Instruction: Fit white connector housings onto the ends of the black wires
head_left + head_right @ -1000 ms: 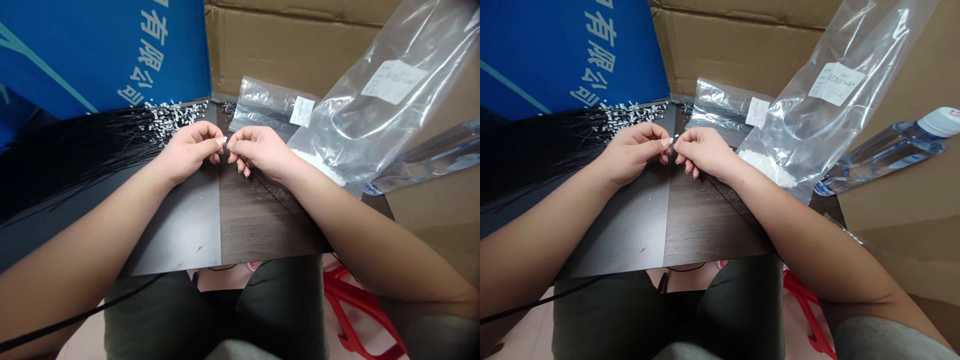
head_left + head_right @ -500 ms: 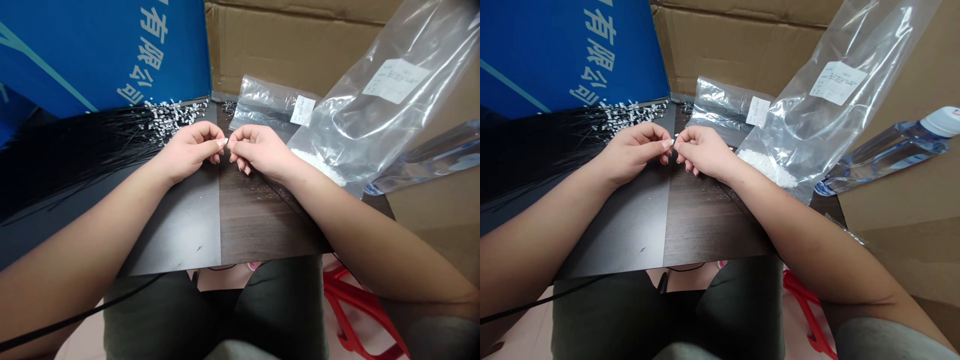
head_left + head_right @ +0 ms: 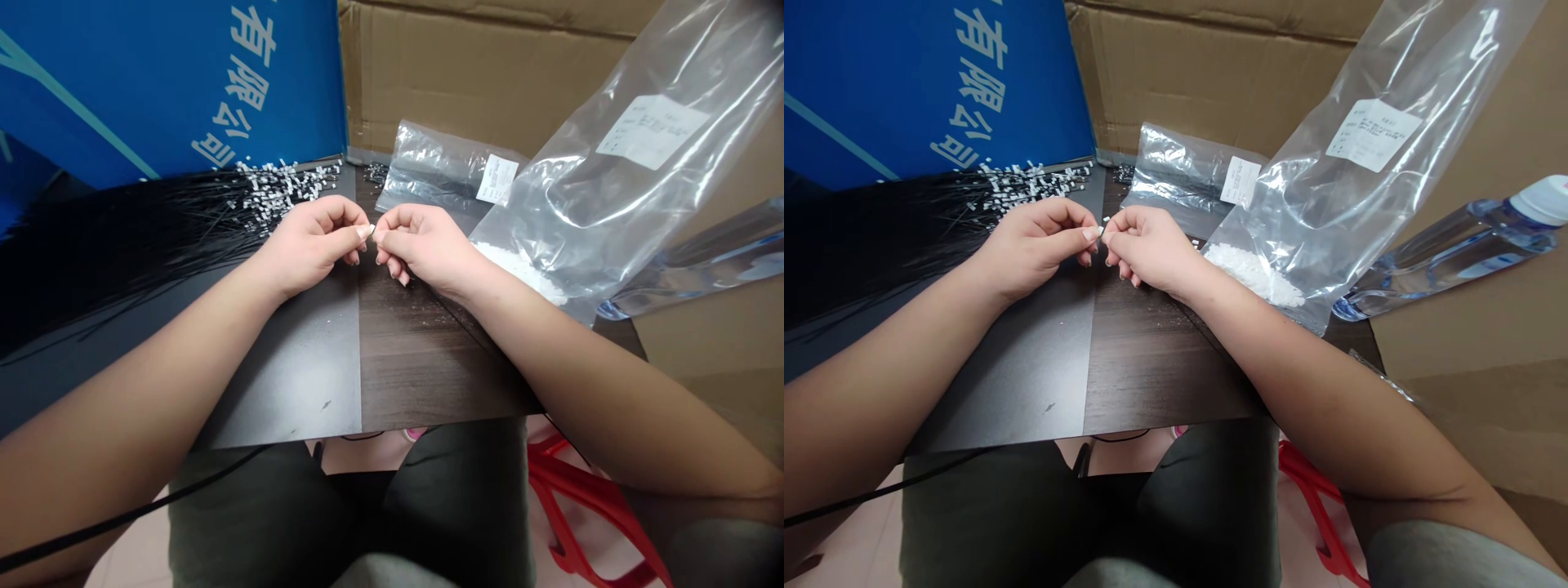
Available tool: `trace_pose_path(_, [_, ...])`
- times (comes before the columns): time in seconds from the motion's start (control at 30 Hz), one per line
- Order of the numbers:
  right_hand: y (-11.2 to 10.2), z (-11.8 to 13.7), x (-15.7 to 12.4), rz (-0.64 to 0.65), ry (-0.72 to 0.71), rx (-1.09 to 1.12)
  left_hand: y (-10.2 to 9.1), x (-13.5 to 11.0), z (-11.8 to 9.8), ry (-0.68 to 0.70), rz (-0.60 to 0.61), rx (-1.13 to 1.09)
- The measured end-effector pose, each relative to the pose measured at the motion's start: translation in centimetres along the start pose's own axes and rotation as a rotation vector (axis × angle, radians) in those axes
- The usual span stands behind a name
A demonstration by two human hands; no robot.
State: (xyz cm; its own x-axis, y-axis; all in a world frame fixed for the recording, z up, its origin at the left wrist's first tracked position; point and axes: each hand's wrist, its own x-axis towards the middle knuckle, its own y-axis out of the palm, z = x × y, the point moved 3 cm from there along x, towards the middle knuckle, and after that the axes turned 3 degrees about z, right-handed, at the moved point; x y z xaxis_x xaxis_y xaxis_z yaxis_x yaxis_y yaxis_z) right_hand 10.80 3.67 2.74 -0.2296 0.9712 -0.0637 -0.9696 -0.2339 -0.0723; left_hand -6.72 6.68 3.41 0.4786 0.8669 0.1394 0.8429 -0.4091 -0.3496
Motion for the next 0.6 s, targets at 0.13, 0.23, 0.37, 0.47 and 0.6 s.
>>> trace_pose_path(0.13, [0.07, -0.06, 0.00, -0.011, 0.000, 0.002, 0.11, 0.04, 0.08, 0.010, -0.003, 0.005])
trace_pose_path(0.23, [0.07, -0.17, 0.03, -0.017, 0.001, 0.008, 0.20, 0.04, 0.00, 0.007, -0.011, 0.013])
trace_pose_path(0.37, [0.03, -0.34, 0.10, -0.015, -0.002, 0.009, 0.29, 0.01, -0.14, -0.005, -0.016, 0.030])
trace_pose_path(0.47, [0.06, -0.40, 0.11, -0.017, 0.002, 0.011, 0.29, 0.00, -0.10, -0.003, -0.012, 0.038])
trace_pose_path(0.6, [0.15, -0.46, 0.12, -0.016, 0.011, 0.009, 0.27, 0.01, -0.05, -0.006, -0.016, 0.053])
